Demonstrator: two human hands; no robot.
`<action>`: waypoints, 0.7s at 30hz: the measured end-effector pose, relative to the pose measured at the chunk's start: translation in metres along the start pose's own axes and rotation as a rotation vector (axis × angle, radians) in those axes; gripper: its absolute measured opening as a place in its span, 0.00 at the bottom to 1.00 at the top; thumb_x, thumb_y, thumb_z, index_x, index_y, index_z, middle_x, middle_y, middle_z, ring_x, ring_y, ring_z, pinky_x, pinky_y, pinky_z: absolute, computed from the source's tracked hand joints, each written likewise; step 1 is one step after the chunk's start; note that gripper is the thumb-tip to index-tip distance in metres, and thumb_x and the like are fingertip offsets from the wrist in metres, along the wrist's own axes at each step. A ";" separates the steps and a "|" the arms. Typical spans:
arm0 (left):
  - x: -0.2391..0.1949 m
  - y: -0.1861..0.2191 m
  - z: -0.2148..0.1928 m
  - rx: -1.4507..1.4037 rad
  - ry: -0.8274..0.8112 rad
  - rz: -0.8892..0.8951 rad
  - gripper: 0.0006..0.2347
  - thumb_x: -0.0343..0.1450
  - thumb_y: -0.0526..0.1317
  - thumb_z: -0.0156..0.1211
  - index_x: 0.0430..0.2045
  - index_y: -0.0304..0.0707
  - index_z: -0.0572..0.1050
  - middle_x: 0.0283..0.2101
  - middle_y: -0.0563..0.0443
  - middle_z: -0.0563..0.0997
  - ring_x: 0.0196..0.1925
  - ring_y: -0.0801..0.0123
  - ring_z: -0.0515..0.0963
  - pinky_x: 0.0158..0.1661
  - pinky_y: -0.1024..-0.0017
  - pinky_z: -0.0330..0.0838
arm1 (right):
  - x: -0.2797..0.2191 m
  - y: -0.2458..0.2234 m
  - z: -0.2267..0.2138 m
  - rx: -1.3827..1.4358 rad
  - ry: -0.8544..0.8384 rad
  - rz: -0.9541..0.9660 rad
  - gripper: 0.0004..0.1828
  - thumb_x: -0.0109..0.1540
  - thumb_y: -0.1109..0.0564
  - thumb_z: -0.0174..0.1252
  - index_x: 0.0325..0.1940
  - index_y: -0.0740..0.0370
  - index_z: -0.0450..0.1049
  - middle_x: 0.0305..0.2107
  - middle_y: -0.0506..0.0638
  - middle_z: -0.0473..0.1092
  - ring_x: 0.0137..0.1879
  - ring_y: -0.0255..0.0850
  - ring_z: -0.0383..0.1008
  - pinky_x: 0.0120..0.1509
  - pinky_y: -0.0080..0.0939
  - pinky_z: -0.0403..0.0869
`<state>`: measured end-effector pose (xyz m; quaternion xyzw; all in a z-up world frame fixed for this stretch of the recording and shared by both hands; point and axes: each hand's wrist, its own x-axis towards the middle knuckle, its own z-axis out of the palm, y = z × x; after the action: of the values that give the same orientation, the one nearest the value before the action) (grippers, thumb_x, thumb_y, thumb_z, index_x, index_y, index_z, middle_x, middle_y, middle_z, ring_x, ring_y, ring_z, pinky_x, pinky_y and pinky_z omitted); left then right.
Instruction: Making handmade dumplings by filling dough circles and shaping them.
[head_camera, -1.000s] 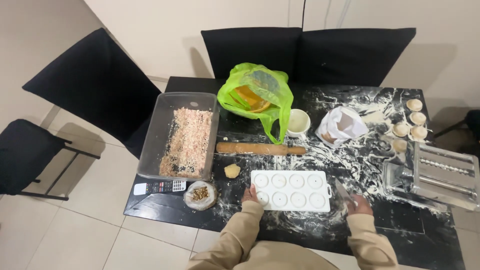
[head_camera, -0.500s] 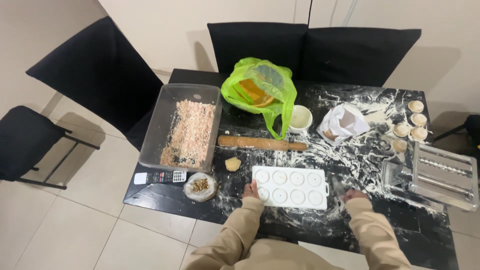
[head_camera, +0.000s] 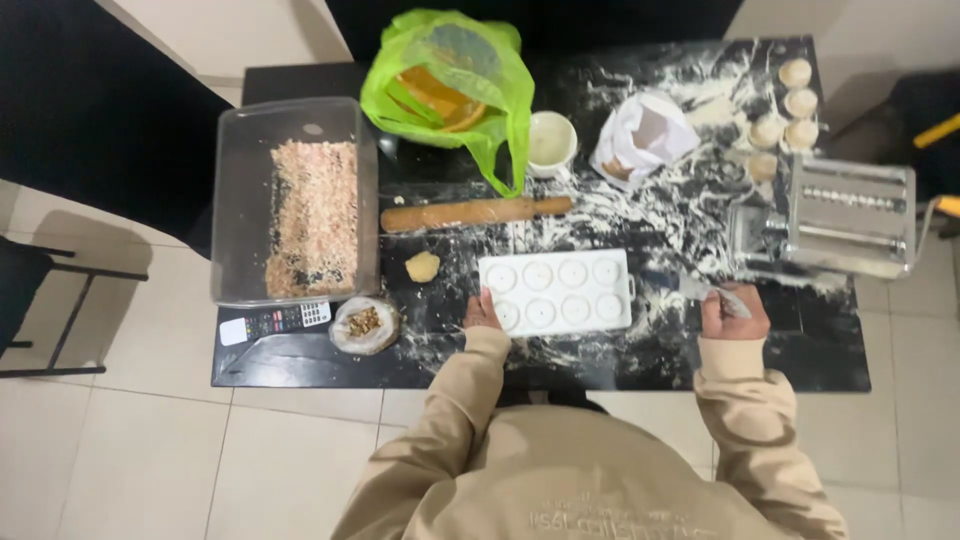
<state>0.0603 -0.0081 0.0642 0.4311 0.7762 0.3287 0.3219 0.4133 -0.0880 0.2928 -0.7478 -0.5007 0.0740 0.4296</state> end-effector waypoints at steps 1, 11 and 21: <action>-0.004 0.004 -0.003 0.010 -0.011 -0.004 0.26 0.76 0.62 0.41 0.35 0.37 0.76 0.36 0.30 0.81 0.39 0.34 0.78 0.40 0.48 0.70 | -0.006 -0.001 -0.002 -0.006 -0.003 0.014 0.07 0.66 0.61 0.61 0.43 0.69 0.74 0.30 0.57 0.72 0.33 0.43 0.75 0.39 0.42 0.73; -0.005 0.021 -0.006 -0.145 0.001 0.015 0.24 0.76 0.60 0.42 0.31 0.36 0.74 0.33 0.35 0.82 0.36 0.43 0.81 0.38 0.53 0.72 | -0.054 0.081 -0.023 0.759 0.058 0.475 0.14 0.69 0.61 0.58 0.57 0.71 0.71 0.44 0.58 0.77 0.47 0.46 0.82 0.53 0.39 0.81; -0.008 0.024 -0.006 -0.052 -0.014 0.038 0.22 0.78 0.59 0.43 0.33 0.38 0.74 0.29 0.36 0.79 0.32 0.44 0.77 0.34 0.54 0.69 | -0.092 0.215 0.039 0.575 -1.017 0.921 0.10 0.58 0.65 0.64 0.43 0.67 0.74 0.27 0.60 0.78 0.28 0.43 0.79 0.33 0.42 0.78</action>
<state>0.0704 -0.0067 0.0885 0.4393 0.7569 0.3519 0.3321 0.4950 -0.1688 0.0849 -0.6136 -0.2347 0.7116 0.2490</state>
